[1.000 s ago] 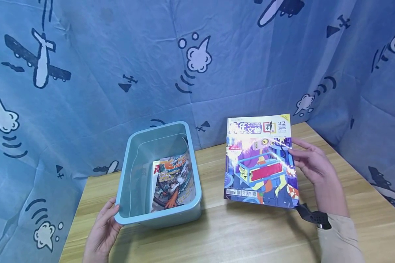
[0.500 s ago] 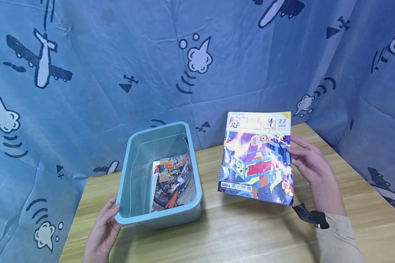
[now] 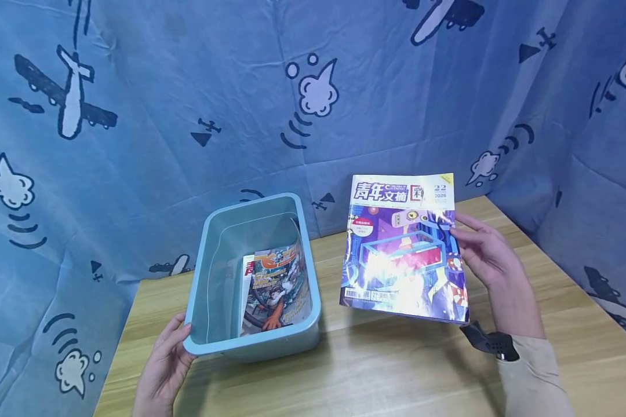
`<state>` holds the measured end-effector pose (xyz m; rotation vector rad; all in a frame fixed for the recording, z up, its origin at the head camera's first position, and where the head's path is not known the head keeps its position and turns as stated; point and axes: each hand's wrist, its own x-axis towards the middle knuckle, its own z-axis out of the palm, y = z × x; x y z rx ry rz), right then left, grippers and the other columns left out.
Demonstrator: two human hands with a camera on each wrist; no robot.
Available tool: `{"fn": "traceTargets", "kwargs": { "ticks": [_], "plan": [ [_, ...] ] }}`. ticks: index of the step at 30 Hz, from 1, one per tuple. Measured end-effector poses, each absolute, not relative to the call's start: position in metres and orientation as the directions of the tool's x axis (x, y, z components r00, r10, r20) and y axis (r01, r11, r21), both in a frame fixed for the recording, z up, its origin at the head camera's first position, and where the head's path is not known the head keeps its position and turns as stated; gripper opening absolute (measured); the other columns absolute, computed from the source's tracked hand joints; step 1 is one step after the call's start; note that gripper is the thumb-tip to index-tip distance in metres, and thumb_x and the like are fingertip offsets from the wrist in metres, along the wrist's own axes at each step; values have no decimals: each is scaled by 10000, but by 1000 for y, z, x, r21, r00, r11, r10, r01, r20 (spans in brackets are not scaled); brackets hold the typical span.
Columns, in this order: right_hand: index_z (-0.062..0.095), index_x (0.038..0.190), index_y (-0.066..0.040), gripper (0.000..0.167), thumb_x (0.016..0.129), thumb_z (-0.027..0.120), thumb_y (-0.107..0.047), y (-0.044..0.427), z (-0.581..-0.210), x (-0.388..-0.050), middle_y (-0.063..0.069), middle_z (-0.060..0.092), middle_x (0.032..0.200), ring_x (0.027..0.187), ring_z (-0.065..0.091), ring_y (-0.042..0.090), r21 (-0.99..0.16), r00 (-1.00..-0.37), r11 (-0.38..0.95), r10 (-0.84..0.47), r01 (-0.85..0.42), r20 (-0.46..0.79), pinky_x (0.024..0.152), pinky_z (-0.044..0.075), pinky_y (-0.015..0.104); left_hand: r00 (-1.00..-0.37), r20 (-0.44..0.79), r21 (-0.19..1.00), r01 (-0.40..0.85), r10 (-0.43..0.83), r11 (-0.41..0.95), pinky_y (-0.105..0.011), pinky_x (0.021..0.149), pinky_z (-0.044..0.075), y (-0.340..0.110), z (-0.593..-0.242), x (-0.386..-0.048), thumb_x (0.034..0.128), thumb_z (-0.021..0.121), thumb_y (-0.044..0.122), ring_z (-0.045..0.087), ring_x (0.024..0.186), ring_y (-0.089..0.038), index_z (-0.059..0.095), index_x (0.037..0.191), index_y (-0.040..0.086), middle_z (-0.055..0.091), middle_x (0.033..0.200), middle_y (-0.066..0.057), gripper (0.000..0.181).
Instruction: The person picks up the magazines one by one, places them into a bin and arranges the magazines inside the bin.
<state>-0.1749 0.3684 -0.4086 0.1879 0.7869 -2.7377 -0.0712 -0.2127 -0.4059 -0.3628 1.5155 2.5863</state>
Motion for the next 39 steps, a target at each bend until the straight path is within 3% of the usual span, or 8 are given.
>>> {"fn": "traceTargets", "kwargs": {
  "ticks": [6,16,39],
  "plan": [
    [782,1164,-63,408,1069,412,80,363,-401,-176,174,733,1138,1027,735,368,-458,-945,-828,-267,324,-187,949,608,444,-956,-291,842,-242,-29,-483,-286,830,644,-212,-404,-73,1075,519,62,744,974,-200,526,1257,107,575,1319,-116,187],
    [772,1164,-36,402,1066,403,90,353,-394,-177,178,723,1154,1037,729,369,-436,-949,-844,-267,313,-166,946,607,466,-963,-269,850,-227,-22,-475,-206,696,646,-212,-406,-72,1073,504,48,749,925,-185,518,1243,97,576,1302,-135,177],
    [734,1236,-14,412,1080,362,75,335,-383,-176,218,694,1218,1097,698,421,-342,-940,-875,-317,342,-129,997,565,523,-974,-226,842,-199,6,-502,-231,718,653,-213,-409,-70,1071,496,24,750,912,-182,545,1229,87,588,1275,-144,177]
  ]
}}
